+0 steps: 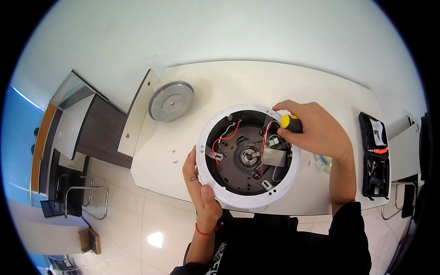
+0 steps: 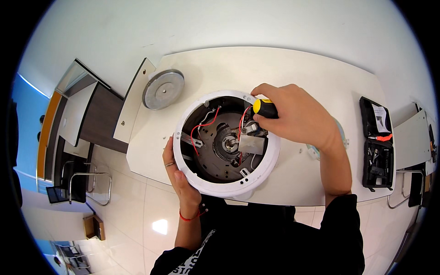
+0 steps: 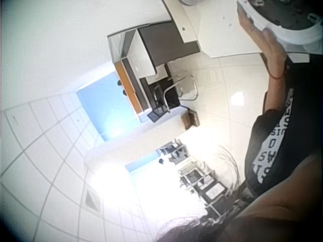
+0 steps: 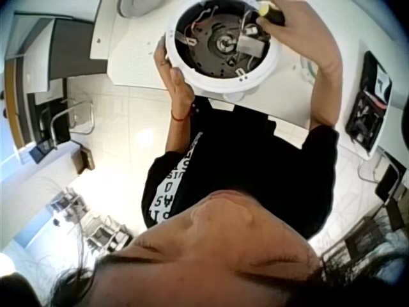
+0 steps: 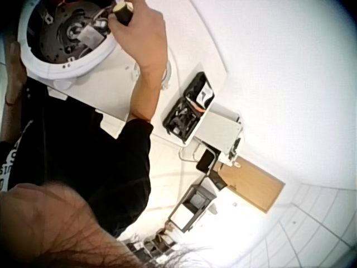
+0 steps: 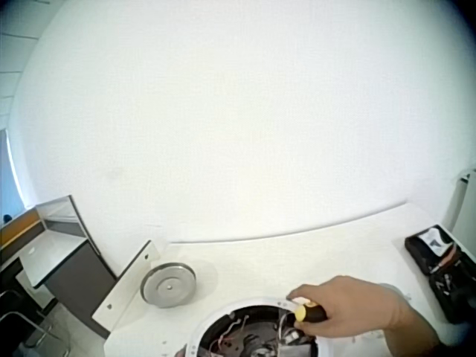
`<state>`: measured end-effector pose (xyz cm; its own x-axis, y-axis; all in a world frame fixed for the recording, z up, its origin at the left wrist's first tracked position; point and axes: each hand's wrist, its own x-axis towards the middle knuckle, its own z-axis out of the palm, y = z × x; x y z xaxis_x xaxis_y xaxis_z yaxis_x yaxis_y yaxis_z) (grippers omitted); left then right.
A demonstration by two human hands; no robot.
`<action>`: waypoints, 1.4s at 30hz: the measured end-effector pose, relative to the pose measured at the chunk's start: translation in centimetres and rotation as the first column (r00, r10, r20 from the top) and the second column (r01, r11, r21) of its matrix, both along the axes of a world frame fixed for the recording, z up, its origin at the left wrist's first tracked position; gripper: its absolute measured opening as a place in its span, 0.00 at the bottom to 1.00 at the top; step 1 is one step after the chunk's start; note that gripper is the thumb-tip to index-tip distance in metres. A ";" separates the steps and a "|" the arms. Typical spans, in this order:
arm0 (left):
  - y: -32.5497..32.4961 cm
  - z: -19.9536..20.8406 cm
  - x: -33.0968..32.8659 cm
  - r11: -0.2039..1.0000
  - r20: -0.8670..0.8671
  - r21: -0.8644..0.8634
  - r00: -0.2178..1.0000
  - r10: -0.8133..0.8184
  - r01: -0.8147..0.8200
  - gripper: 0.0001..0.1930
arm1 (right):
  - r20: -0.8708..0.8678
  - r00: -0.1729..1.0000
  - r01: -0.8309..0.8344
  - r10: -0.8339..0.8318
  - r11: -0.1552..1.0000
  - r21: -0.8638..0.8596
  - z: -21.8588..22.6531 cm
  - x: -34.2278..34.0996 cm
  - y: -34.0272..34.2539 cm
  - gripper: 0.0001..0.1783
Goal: The person assembles a white cylindrical appliance by attaching a circular white plastic ring to the internal housing and securing it with screws. The person uses a screwdriver to tighten multiple screws around the ring's perimeter.
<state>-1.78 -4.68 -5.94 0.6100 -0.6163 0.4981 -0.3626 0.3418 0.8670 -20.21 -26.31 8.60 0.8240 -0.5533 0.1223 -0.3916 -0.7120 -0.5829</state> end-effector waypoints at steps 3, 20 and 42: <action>0.0 0.3 0.0 1.000 0.005 0.004 1.000 -0.001 0.001 0.44 | 0.009 1.000 -0.002 0.002 1.000 0.004 0.1 0.1 0.0 0.19; -0.4 1.0 0.8 0.999 0.025 0.033 1.000 0.013 -0.013 0.43 | 0.007 0.999 0.037 -0.037 0.999 -0.012 0.4 0.3 0.3 0.19; -0.6 0.7 0.9 1.000 0.020 0.008 1.000 0.012 -0.012 0.44 | -0.046 0.999 0.028 -0.028 1.000 0.005 0.5 0.3 0.4 0.20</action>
